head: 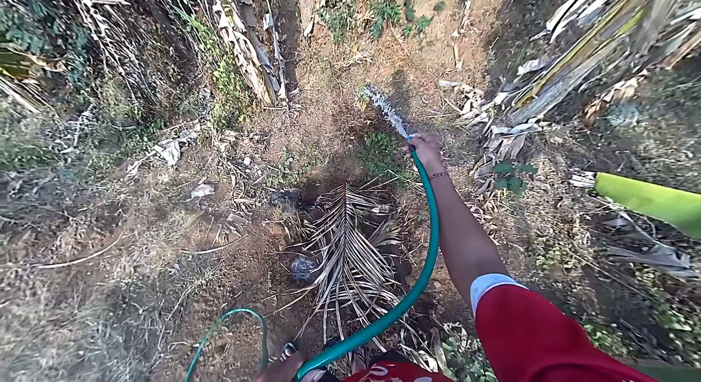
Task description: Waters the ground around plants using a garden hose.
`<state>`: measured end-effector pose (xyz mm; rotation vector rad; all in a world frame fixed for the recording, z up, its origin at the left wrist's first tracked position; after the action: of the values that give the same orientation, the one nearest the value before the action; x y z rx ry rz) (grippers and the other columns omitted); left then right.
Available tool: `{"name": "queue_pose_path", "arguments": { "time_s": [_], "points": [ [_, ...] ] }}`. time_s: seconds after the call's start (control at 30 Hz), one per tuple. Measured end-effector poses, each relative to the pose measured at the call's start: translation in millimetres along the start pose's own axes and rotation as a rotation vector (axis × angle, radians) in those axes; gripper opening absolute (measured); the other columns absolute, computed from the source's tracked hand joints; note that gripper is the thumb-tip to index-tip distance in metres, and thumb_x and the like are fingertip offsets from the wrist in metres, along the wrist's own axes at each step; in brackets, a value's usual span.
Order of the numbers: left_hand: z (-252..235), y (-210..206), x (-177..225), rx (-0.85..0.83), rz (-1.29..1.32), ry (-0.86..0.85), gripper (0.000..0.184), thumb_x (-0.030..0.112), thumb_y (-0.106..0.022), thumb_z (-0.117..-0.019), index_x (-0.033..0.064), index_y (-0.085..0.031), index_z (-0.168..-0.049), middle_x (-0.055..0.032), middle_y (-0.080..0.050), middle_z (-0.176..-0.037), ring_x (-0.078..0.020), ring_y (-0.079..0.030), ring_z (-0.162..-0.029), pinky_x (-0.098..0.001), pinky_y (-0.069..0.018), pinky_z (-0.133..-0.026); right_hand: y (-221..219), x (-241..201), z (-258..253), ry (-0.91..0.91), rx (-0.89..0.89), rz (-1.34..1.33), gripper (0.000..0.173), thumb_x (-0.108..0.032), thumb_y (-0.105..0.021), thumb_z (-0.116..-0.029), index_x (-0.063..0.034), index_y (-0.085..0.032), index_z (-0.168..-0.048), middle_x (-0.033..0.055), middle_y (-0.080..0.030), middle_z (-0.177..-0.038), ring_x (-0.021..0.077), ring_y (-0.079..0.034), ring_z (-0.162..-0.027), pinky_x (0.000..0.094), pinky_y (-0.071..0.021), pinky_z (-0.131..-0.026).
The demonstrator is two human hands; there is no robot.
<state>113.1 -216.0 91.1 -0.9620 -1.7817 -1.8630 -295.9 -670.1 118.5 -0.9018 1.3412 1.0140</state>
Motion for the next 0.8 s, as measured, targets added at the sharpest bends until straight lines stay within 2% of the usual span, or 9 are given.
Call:
{"name": "queue_pose_path", "arguments": {
  "time_s": [0.3,0.4,0.47,0.57,0.7,0.8],
  "points": [
    [4,-2,1,0.012,-0.004,-0.007,0.049,0.049,-0.056,-0.1027,0.0035,-0.073,-0.095,-0.0113,-0.067,-0.071,-0.0223,-0.064,-0.061,-0.0428,-0.0517,-0.057,-4,11,6,-0.014,-0.029,0.026,0.024,-0.013,-0.052,-0.1060,-0.0034,-0.057,-0.127,0.0061,-0.068,-0.080,0.0104,-0.060,-0.053,0.0243,-0.0498,-0.048],
    [10,-9,-10,0.064,-0.023,-0.041,0.047,0.052,-0.056,-0.1022,0.0093,-0.073,-0.092,-0.0056,-0.065,-0.067,-0.0175,-0.062,-0.058,-0.0398,-0.0513,-0.055,-2,26,7,-0.029,-0.033,0.099,0.027,-0.015,-0.052,-0.1065,-0.0035,-0.057,-0.131,0.0071,-0.069,-0.081,0.0109,-0.061,-0.054,0.0257,-0.0510,-0.050],
    [25,-13,-18,0.099,-0.015,-0.053,0.048,0.057,-0.054,-0.1010,0.0142,-0.072,-0.090,-0.0002,-0.063,-0.065,-0.0118,-0.060,-0.057,-0.0344,-0.0509,-0.055,-7,50,19,-0.048,-0.092,0.237,0.032,-0.016,-0.050,-0.1074,-0.0036,-0.055,-0.137,0.0091,-0.071,-0.086,0.0120,-0.062,-0.057,0.0278,-0.0527,-0.054],
    [45,-14,-26,0.114,0.017,-0.061,0.050,0.063,-0.052,-0.0997,0.0176,-0.071,-0.088,0.0032,-0.061,-0.064,-0.0080,-0.058,-0.056,-0.0300,-0.0493,-0.053,-18,102,55,-0.130,-0.195,0.404,0.035,-0.017,-0.048,-0.1075,-0.0032,-0.055,-0.139,0.0140,-0.072,-0.094,0.0161,-0.064,-0.063,0.0335,-0.0555,-0.061],
    [70,-9,-33,0.064,0.037,-0.032,0.049,0.059,-0.054,-0.1003,0.0153,-0.072,-0.089,0.0013,-0.064,-0.066,-0.0097,-0.060,-0.058,-0.0318,-0.0513,-0.055,-27,194,105,-0.305,-0.303,0.443,0.035,-0.019,-0.048,-0.1080,-0.0028,-0.056,-0.138,0.0148,-0.072,-0.095,0.0168,-0.066,-0.065,0.0344,-0.0563,-0.061],
    [82,-2,-31,0.016,0.023,0.009,0.050,0.058,-0.054,-0.1010,0.0136,-0.072,-0.089,-0.0011,-0.064,-0.066,-0.0128,-0.060,-0.058,-0.0347,-0.0509,-0.055,-34,233,140,-0.398,-0.333,0.412,0.035,-0.018,-0.047,-0.1092,0.0001,-0.055,-0.139,0.0174,-0.071,-0.098,0.0192,-0.066,-0.069,0.0371,-0.0571,-0.066]
  ]
}}
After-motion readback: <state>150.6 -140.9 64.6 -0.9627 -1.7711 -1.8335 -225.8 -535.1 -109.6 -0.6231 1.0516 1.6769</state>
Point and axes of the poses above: each hand's wrist, its own z-axis away from the middle knuckle, its own y-axis out of the back of the hand, x = y × z, the point moved 2 cm from there along -z, towards the middle knuckle
